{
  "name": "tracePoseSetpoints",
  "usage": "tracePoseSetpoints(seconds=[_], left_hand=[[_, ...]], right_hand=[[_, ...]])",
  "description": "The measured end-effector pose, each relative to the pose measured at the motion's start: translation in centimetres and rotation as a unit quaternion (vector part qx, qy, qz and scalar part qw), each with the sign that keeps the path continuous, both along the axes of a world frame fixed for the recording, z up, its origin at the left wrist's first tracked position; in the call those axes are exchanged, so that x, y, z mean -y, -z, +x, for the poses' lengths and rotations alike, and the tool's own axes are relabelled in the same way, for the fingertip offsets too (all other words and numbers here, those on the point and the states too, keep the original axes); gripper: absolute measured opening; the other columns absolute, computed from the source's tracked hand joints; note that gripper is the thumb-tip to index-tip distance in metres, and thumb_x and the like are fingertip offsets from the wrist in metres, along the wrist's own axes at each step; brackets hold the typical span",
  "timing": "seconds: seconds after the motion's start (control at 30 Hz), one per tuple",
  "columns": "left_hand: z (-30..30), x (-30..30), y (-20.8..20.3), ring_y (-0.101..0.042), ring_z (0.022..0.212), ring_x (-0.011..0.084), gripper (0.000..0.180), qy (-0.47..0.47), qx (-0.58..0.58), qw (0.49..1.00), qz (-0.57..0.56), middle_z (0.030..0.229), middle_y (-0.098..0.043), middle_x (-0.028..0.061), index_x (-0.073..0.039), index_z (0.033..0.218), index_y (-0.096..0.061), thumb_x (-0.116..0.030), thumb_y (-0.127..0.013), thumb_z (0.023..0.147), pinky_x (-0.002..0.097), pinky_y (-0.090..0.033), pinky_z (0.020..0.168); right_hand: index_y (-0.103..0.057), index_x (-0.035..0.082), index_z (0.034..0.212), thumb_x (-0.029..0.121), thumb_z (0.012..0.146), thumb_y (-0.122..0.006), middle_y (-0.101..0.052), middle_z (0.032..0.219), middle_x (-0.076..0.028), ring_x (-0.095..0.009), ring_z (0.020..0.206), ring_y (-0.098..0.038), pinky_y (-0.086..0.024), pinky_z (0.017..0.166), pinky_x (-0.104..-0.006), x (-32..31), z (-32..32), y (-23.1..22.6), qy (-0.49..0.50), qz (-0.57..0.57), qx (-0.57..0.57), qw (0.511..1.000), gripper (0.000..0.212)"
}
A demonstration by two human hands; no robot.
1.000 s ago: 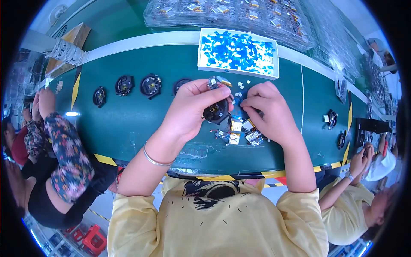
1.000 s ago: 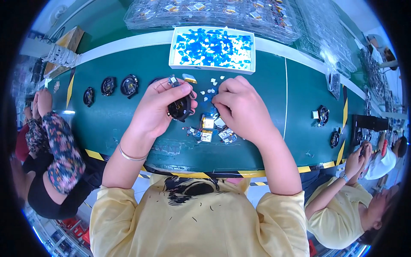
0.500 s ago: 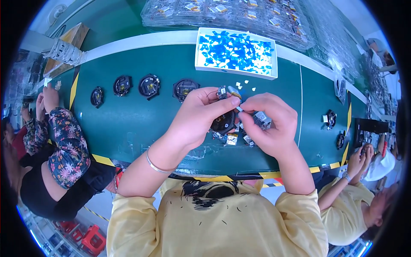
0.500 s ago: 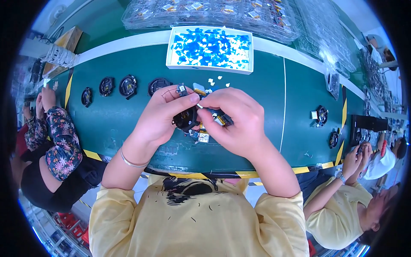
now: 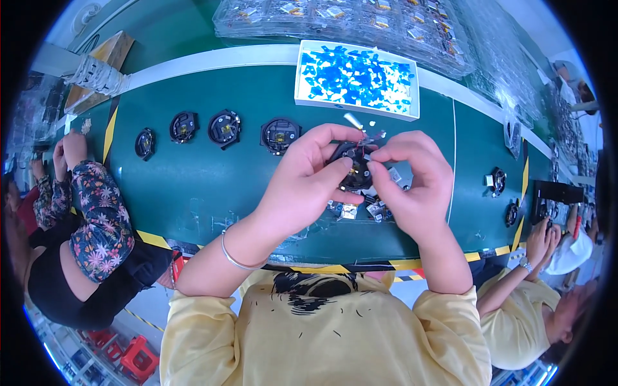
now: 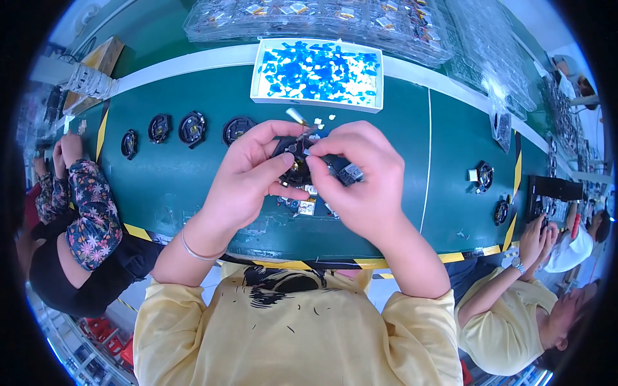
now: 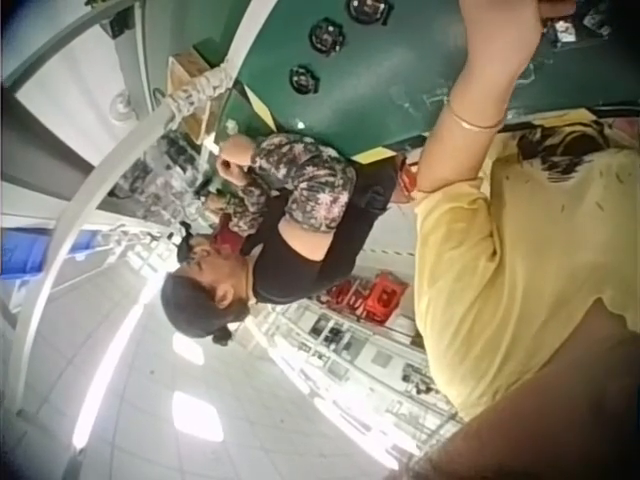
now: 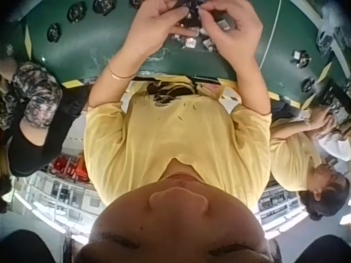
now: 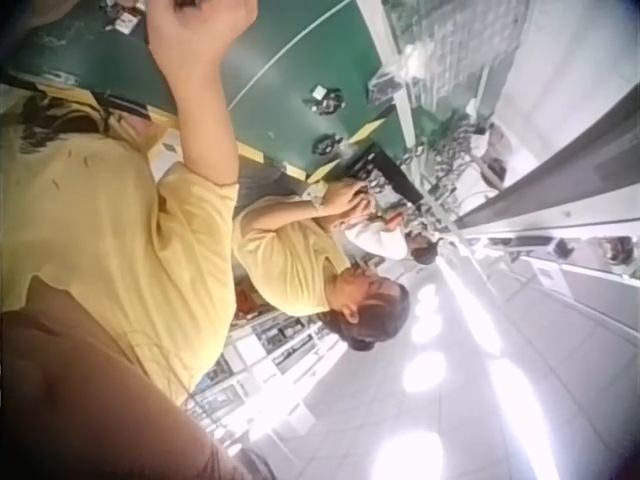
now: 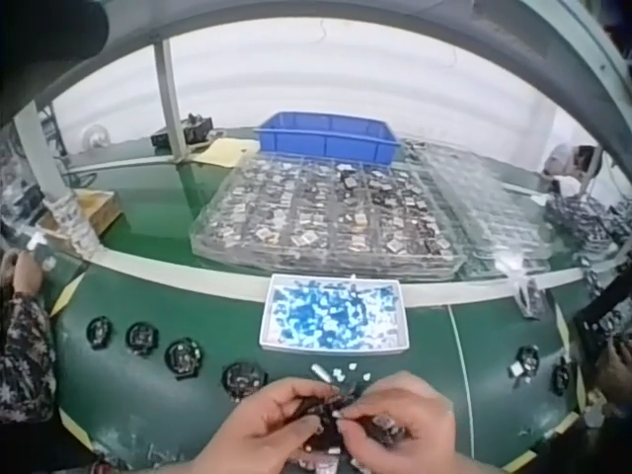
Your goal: The person assembles internal components into electronic device housings by hand, taking circuit boards, batteries, and plastic components from an assembly tray and inserting them into the housings.
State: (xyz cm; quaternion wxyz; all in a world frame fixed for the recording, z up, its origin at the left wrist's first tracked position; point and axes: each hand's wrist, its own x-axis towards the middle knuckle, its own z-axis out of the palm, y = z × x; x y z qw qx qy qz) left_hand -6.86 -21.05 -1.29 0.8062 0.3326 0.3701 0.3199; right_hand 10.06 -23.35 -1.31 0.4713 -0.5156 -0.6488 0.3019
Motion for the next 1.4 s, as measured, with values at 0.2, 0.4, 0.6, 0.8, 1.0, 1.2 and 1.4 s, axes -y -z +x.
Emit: tracePoseSetpoints(seconds=[0.2,0.4,0.6,0.8,1.0,1.2,1.4], left_hand=[[0.5,1.2,-1.4,-0.058,0.094,0.0116,0.027,-0.043,0.047,0.996,0.054,0.107,-0.056,0.0101,0.0,0.115,-0.039,0.005,-0.041,0.089,0.0246,-0.056,0.073],[0.5,1.7,-0.7,-0.057,0.104,0.0155,0.029,-0.06,0.078,0.99,0.101,0.121,-0.052,0.0165,-0.001,0.115,-0.04,0.005,-0.044,0.087,0.0277,-0.056,0.078],[0.1,1.7,-0.8,-0.056,0.106,0.0178,0.031,-0.068,0.074,0.99,0.103,0.12,-0.052,0.0188,0.001,0.115,-0.041,0.009,-0.046,0.085,0.0288,-0.056,0.079],[0.3,1.7,-1.1,-0.057,0.093,0.0095,0.031,-0.094,0.07,0.989,0.09,0.104,-0.058,0.0097,0.003,0.114,-0.044,0.01,-0.05,0.084,0.0227,-0.055,0.073],[0.3,1.6,-0.4,-0.058,0.094,0.0107,0.035,-0.084,0.038,0.988,0.127,0.108,-0.057,0.0105,0.003,0.116,-0.047,0.011,-0.051,0.083,0.0236,-0.055,0.076],[0.4,1.0,0.6,-0.054,0.109,0.0206,0.037,-0.095,0.045,0.982,0.155,0.134,-0.04,0.0163,0.002,0.118,-0.052,0.01,-0.051,0.082,0.0301,-0.057,0.078],[0.6,0.8,0.8,-0.053,0.11,0.0208,0.033,-0.078,0.034,0.982,0.171,0.137,-0.037,0.0158,0.0,0.114,-0.056,0.008,-0.052,0.083,0.0286,-0.054,0.081]], right_hand=[[-0.064,0.003,0.077,-0.003,0.063,-0.071,-0.059,0.077,-0.009,-0.02,0.066,-0.059,-0.048,0.056,-0.027,0.2,-1.0,-0.1,0.044,0.145,0.117,0.981,0.017],[-0.065,0.002,0.078,-0.005,0.061,-0.071,-0.059,0.077,-0.008,-0.019,0.065,-0.058,-0.047,0.055,-0.0271,0.3,-1.1,-0.1,0.051,0.193,0.107,0.974,0.019],[-0.065,0.002,0.08,-0.007,0.063,-0.07,-0.059,0.078,-0.009,-0.02,0.068,-0.058,-0.045,0.059,-0.0283,0.0,-0.8,-0.1,0.016,0.188,0.129,0.973,0.02],[-0.066,0.001,0.08,-0.006,0.062,-0.07,-0.058,0.076,-0.009,-0.019,0.063,-0.056,-0.046,0.054,-0.0272,-0.7,-0.5,0.4,-0.017,0.203,0.107,0.973,0.02],[-0.066,0.002,0.078,-0.006,0.063,-0.069,-0.058,0.077,-0.009,-0.02,0.066,-0.057,-0.046,0.056,-0.0269,-0.6,-0.5,0.7,-0.01,0.195,0.123,0.973,0.018],[-0.059,0.003,0.094,-0.004,0.08,-0.063,-0.059,0.084,-0.001,-0.007,0.079,-0.054,-0.044,0.072,-0.0212,-0.4,-1.1,0.5,-0.005,-0.171,-0.352,0.92,0.016],[-0.058,0.0,0.092,-0.002,0.081,-0.062,-0.058,0.084,-0.002,-0.007,0.077,-0.054,-0.044,0.071,-0.021,-0.2,-0.3,1.7,-0.043,-0.207,-0.326,0.921,0.011]])
